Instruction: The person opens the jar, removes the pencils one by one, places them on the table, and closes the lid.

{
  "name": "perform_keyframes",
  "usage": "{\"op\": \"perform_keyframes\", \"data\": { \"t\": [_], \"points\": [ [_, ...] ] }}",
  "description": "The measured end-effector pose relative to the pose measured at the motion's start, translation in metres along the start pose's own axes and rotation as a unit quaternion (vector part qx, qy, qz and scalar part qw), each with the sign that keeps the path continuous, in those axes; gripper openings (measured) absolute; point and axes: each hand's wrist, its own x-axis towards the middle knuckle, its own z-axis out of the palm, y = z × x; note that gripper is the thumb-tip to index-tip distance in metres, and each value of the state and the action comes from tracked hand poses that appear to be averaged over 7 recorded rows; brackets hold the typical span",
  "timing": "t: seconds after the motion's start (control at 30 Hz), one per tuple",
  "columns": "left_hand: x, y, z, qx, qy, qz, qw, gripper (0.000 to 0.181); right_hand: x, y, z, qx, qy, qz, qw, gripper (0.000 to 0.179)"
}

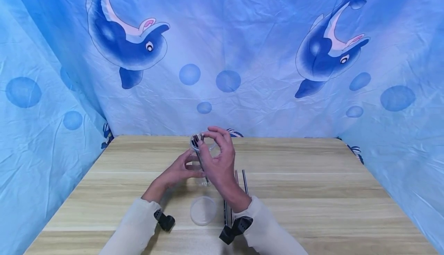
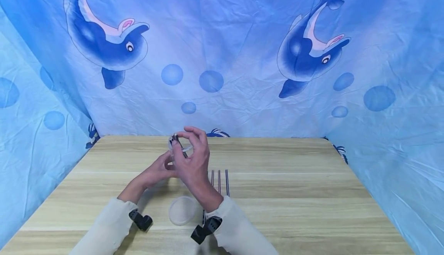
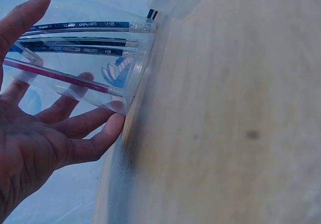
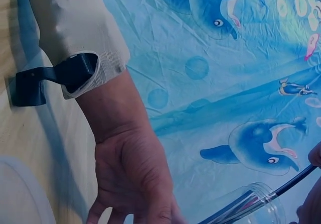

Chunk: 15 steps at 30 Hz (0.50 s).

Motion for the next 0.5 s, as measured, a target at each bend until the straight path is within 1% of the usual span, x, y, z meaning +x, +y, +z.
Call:
{"op": "perform_keyframes", "data": {
  "t": [0.13, 0.2, 0.3, 0.37, 0.5],
  "points": [
    [-0.0003, -0.0009, -0.0007, 0.003, 0.000, 0.006, 1.0000, 0.096, 0.0005, -0.0019, -0.0004, 0.054, -0.009, -0.013, 0.9984, 0.018],
    [-0.0006, -0.0011, -0.0013, 0.007, 0.001, 0.009, 0.9999, 0.096, 0.0006, -0.0024, -0.0003, 0.071, -0.014, -0.027, 0.9970, 0.019],
    [-0.0004, -0.0008, -0.0019, 0.011, 0.003, 0.011, 0.9999, 0.097, 0.0003, -0.0028, -0.0003, 0.066, -0.018, -0.047, 0.9966, 0.019],
    [-0.0002, -0.0007, -0.0020, 0.014, 0.005, 0.010, 0.9998, 0.097, 0.0000, -0.0024, -0.0001, 0.051, -0.015, -0.057, 0.9969, 0.019],
    [0.0000, -0.0008, -0.0016, 0.001, 0.003, 0.002, 1.0000, 0.097, 0.0001, -0.0006, -0.0005, 0.027, -0.007, -0.063, 0.9976, 0.020]
  ]
}}
